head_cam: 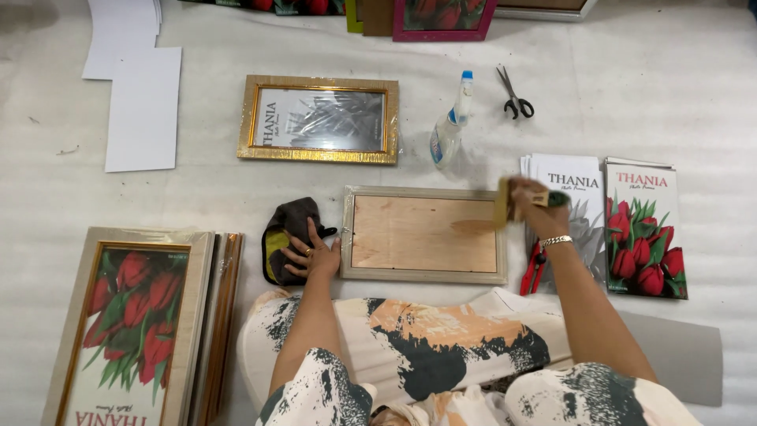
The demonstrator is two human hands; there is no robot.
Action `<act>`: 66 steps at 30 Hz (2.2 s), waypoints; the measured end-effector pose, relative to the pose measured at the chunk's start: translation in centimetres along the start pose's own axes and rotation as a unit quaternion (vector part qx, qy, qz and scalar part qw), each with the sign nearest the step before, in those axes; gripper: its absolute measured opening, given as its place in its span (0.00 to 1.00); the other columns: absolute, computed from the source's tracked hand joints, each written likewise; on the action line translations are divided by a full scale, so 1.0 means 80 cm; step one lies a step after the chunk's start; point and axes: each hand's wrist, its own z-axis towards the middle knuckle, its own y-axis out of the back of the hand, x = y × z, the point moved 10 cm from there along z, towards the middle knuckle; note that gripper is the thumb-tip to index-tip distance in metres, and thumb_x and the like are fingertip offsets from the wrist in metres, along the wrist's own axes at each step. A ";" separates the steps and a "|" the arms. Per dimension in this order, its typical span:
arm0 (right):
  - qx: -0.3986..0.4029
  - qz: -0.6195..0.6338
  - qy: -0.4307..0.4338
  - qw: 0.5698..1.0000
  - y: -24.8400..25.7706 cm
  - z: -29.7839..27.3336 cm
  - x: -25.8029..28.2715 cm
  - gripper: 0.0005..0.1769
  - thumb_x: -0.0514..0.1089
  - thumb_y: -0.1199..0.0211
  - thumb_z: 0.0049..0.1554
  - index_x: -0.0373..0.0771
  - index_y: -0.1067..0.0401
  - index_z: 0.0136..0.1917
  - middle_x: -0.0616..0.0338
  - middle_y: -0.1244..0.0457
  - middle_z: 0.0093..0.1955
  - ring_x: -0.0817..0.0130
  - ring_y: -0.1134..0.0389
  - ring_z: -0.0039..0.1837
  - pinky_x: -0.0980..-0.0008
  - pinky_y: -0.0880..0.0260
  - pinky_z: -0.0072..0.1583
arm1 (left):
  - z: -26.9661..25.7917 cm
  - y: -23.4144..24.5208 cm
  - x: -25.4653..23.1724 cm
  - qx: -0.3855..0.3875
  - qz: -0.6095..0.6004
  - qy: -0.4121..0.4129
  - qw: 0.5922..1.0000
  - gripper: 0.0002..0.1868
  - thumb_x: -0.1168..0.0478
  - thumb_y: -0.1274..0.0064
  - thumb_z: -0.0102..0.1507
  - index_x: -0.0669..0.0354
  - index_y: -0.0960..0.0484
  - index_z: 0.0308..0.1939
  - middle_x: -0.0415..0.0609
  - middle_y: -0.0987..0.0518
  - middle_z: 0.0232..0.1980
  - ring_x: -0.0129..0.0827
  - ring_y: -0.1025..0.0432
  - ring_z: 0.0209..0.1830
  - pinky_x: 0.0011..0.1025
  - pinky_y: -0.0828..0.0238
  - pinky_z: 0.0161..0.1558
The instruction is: Cleaning a picture frame by removing the backboard and using a brush and cloth to remove dust.
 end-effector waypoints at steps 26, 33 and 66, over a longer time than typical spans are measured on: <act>0.405 -0.346 0.241 0.812 -0.293 -0.131 -0.005 0.26 0.67 0.28 0.46 0.66 0.21 0.58 0.55 0.27 0.53 0.49 0.28 0.60 0.54 0.30 0.66 | -0.001 0.001 -0.003 0.015 -0.018 -0.004 1.000 0.42 0.31 0.69 0.68 0.12 0.80 0.76 0.53 0.92 0.79 0.65 0.95 0.76 0.71 0.97 0.68; 0.432 -0.106 0.225 0.867 -0.357 -0.189 0.074 0.24 0.61 0.24 0.48 0.65 0.21 0.59 0.68 0.28 0.59 0.61 0.29 0.64 0.59 0.30 0.65 | -0.001 0.008 0.003 0.011 -0.131 -0.005 0.991 0.32 0.27 0.89 0.69 0.09 0.69 0.78 0.47 0.85 0.82 0.63 0.91 0.79 0.68 0.96 0.71; 0.442 -0.108 0.111 0.883 -0.369 -0.183 0.098 0.31 0.54 0.37 0.54 0.47 0.30 0.71 0.40 0.33 0.61 0.44 0.33 0.65 0.52 0.33 0.68 | -0.038 0.036 -0.019 0.032 -0.146 -0.015 0.989 0.35 0.22 0.92 0.66 0.11 0.70 0.78 0.48 0.88 0.81 0.64 0.93 0.77 0.68 0.97 0.69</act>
